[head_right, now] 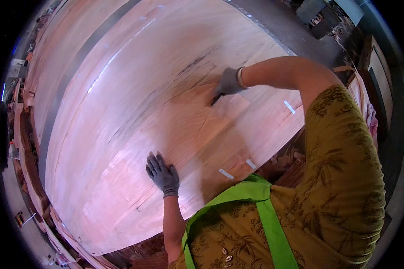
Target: The person applies a piece of wood veneer to a larger sheet of plywood, trims the excess with a blade, and then stacks the sheets.
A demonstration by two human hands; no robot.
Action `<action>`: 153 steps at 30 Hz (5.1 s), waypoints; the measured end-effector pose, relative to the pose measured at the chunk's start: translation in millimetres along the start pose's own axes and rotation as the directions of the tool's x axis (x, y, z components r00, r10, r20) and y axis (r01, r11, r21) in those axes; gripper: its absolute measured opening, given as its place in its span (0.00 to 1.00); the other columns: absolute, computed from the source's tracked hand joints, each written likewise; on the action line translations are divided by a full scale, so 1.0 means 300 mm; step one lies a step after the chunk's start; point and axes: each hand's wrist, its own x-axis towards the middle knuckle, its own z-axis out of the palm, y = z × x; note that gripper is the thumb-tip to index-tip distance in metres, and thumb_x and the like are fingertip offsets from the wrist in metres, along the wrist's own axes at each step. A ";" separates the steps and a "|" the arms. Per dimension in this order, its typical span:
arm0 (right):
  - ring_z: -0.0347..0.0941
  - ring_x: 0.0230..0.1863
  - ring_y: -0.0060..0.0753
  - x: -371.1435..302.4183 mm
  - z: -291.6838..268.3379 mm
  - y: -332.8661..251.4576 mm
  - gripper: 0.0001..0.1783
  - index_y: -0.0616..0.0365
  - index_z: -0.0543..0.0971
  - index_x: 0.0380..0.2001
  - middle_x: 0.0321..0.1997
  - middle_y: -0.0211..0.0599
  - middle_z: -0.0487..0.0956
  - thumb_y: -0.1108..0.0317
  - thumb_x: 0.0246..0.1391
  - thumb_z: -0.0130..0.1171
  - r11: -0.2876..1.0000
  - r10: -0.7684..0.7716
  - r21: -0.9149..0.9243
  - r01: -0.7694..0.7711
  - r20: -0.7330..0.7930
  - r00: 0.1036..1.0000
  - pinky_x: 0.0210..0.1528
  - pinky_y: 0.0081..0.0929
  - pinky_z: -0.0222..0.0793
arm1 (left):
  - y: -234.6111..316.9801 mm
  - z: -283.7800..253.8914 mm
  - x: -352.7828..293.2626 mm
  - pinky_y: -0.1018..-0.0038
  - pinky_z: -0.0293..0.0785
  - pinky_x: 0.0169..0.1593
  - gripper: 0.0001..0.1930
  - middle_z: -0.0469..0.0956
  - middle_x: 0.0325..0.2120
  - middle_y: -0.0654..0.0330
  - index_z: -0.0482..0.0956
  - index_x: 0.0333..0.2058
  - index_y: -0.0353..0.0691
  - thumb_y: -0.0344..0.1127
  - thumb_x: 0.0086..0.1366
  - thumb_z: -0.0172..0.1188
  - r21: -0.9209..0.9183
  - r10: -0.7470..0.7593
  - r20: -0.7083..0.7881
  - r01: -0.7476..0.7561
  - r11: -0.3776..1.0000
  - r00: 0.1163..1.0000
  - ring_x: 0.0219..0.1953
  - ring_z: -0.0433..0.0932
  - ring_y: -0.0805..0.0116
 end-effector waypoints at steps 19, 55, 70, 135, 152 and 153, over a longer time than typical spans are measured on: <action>0.76 0.27 0.46 -0.195 0.044 0.302 0.06 0.48 0.75 0.33 0.24 0.37 0.78 0.61 0.53 0.52 0.969 0.224 -0.117 -0.216 0.063 0.972 0.27 0.42 0.69 | -0.016 0.007 0.006 0.51 0.39 0.66 0.36 0.48 0.65 0.48 0.55 0.63 0.43 0.44 0.56 0.52 -0.003 0.014 -0.013 -0.014 1.000 1.000 0.67 0.47 0.49; 0.74 0.31 0.48 -0.298 -0.018 -0.689 0.16 0.54 0.69 0.35 0.41 0.40 0.74 0.73 0.40 0.59 0.882 0.428 0.434 -0.182 -0.579 0.694 0.29 0.40 0.69 | -0.133 0.087 -0.106 0.47 0.38 0.65 0.34 0.54 0.63 0.50 0.58 0.61 0.41 0.46 0.58 0.54 -0.091 0.085 -0.263 -0.112 0.990 0.961 0.66 0.49 0.49; 0.65 0.31 0.18 -0.054 -0.258 -1.961 0.04 0.66 0.72 0.32 0.34 0.32 0.75 0.78 0.51 0.53 0.080 0.290 0.913 0.400 -0.405 0.867 0.33 0.20 0.65 | -0.300 -0.464 -0.972 0.70 0.59 0.60 0.27 0.65 0.57 0.46 0.61 0.59 0.32 0.24 0.60 0.55 -0.981 -0.137 -0.159 -0.140 0.135 0.978 0.59 0.64 0.61; 0.70 0.38 0.20 1.893 -1.024 -4.191 0.14 0.65 0.76 0.43 0.37 0.35 0.80 0.67 0.56 0.58 0.221 -0.211 0.962 0.162 -0.115 0.971 0.44 0.24 0.67 | -3.560 -0.820 -2.817 0.71 0.71 0.45 0.18 0.75 0.35 0.58 0.74 0.43 0.35 0.44 0.64 0.55 -0.924 -0.975 0.129 -0.336 -0.185 0.181 0.37 0.73 0.68; 0.62 0.19 0.16 2.163 -1.096 -4.216 0.14 0.60 0.78 0.40 0.22 0.25 0.74 0.61 0.60 0.50 0.187 -0.153 0.982 0.020 0.009 0.988 0.22 0.19 0.62 | -3.950 -0.923 -2.234 0.65 0.73 0.45 0.17 0.78 0.39 0.47 0.77 0.43 0.36 0.40 0.57 0.61 -0.365 -0.765 -0.343 0.673 0.643 0.545 0.40 0.77 0.50; 0.63 0.19 0.16 2.184 -1.075 -4.192 0.14 0.60 0.78 0.40 0.23 0.25 0.74 0.61 0.61 0.50 0.197 -0.119 0.980 -0.035 0.059 0.991 0.22 0.19 0.62 | -3.952 -0.924 -2.134 0.63 0.72 0.47 0.19 0.77 0.42 0.48 0.76 0.44 0.37 0.40 0.56 0.62 -0.329 -0.774 -0.280 0.701 0.633 0.568 0.43 0.75 0.49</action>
